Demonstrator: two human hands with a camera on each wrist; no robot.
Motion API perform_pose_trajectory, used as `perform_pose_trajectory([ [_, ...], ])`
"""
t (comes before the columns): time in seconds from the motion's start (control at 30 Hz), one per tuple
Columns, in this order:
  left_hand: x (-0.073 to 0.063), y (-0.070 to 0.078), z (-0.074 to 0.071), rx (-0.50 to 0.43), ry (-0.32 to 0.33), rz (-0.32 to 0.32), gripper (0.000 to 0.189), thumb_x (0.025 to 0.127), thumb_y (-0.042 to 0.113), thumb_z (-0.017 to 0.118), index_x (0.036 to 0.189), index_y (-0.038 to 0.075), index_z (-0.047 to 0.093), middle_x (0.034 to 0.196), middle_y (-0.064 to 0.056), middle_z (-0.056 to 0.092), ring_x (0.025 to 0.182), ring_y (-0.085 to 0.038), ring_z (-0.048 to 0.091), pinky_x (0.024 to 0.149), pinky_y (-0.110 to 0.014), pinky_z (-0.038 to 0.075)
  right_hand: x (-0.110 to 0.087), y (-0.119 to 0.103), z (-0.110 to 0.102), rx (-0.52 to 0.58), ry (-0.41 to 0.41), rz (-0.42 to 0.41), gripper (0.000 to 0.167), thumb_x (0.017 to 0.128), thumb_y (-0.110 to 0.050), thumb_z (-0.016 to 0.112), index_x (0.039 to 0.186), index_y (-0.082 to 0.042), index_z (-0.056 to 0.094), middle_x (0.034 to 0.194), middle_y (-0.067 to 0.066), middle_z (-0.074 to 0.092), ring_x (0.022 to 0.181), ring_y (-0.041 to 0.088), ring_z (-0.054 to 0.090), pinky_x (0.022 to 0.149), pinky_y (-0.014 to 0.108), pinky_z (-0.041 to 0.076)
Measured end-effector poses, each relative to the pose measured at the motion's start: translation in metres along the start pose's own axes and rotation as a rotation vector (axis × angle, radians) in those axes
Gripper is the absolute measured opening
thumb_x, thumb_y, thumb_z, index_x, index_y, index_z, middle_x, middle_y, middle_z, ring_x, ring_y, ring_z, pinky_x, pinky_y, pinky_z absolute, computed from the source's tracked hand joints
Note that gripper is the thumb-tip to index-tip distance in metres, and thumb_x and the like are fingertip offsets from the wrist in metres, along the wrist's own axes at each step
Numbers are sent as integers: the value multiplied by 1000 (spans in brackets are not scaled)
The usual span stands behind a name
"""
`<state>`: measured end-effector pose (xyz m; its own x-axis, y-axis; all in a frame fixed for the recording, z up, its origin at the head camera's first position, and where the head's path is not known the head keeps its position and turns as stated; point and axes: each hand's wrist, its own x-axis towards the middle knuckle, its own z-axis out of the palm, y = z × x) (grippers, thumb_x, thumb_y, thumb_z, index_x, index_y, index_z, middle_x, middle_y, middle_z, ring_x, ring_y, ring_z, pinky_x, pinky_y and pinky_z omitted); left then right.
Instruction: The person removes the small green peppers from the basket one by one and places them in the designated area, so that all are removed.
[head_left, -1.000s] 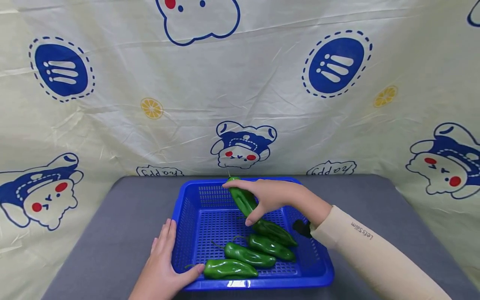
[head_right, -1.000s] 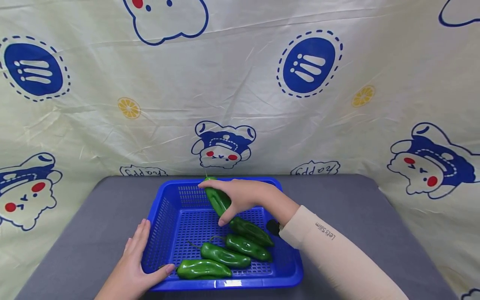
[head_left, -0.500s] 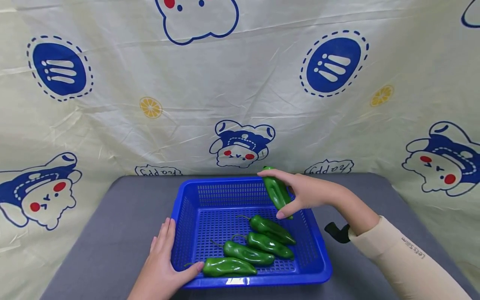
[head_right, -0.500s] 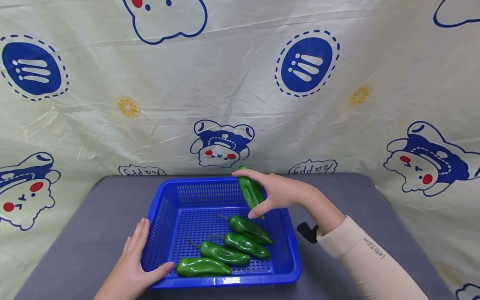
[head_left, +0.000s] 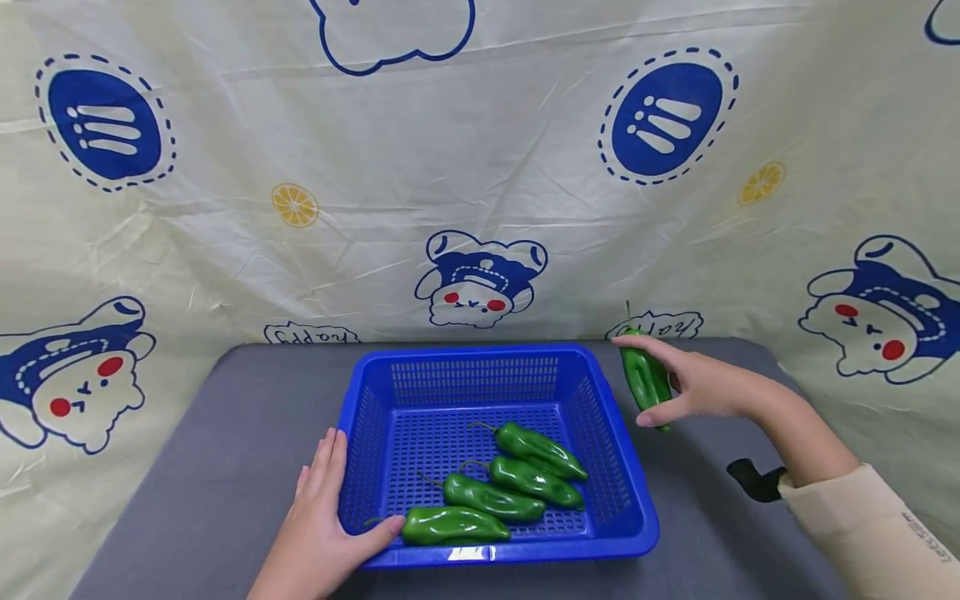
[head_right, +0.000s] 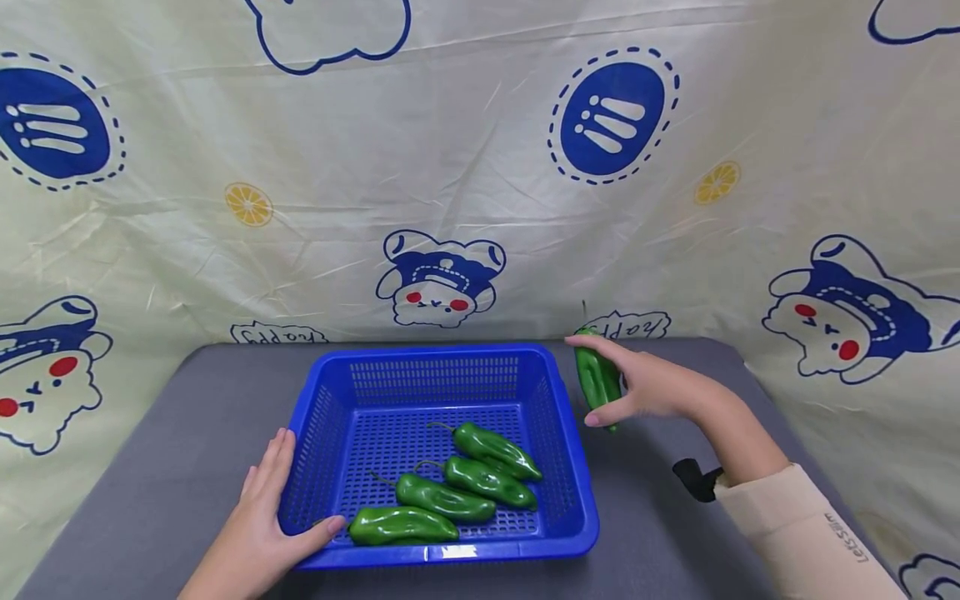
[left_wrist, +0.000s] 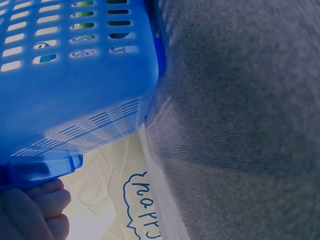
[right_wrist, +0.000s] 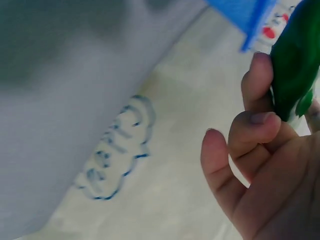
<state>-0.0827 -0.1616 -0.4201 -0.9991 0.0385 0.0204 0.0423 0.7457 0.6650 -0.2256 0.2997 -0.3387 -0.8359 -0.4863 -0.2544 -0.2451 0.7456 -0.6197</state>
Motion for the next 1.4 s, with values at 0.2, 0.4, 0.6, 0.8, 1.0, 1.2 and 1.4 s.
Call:
perform_pose_trajectory([
  [0.2,0,-1,1,1,-18,-21,122,75,64,76,161,15,4,168,-14,4,150,-51,5,120,-66,13,-7,36,13,-31,-38,85,106,78,-39,83,158,-24,15,126,21,48,97,26,52,72,36,49],
  [0.4,1,-2,1,11,-46,-46,123,76,66,74,161,16,1,168,-14,2,150,-51,3,119,-67,12,-6,59,33,-54,-102,163,108,77,-39,84,158,-22,16,117,16,57,92,22,55,70,35,47],
  [0.6,0,-3,1,-1,-30,-22,122,76,63,75,161,14,3,168,-15,3,151,-49,5,120,-66,12,-6,68,45,-130,-113,167,105,76,-41,84,157,-15,22,105,11,60,85,20,54,68,34,45],
  [0.8,0,-2,1,-6,-32,-16,120,77,63,75,161,14,4,168,-14,2,152,-48,6,120,-65,11,-6,67,49,-253,-125,243,104,76,-53,80,156,-16,26,110,18,62,88,24,56,72,40,46],
  [1.0,2,-1,-1,8,-26,-16,121,77,63,75,161,15,4,168,-14,2,151,-49,6,118,-69,13,-10,59,35,-402,-117,347,115,73,-73,71,158,-18,18,128,38,56,100,43,64,76,59,52],
  [1.2,2,0,-2,17,-22,-14,121,77,63,75,161,17,2,168,-13,2,151,-49,6,118,-69,13,-10,40,10,-369,-47,269,107,78,-69,69,158,-18,20,98,16,68,74,25,61,59,39,48],
  [1.4,2,1,-3,24,-26,-29,120,77,63,74,161,19,1,168,-12,3,151,-49,6,116,-72,14,3,2,-7,-236,57,63,92,83,-55,74,155,-25,26,89,1,58,67,17,48,56,29,40],
])
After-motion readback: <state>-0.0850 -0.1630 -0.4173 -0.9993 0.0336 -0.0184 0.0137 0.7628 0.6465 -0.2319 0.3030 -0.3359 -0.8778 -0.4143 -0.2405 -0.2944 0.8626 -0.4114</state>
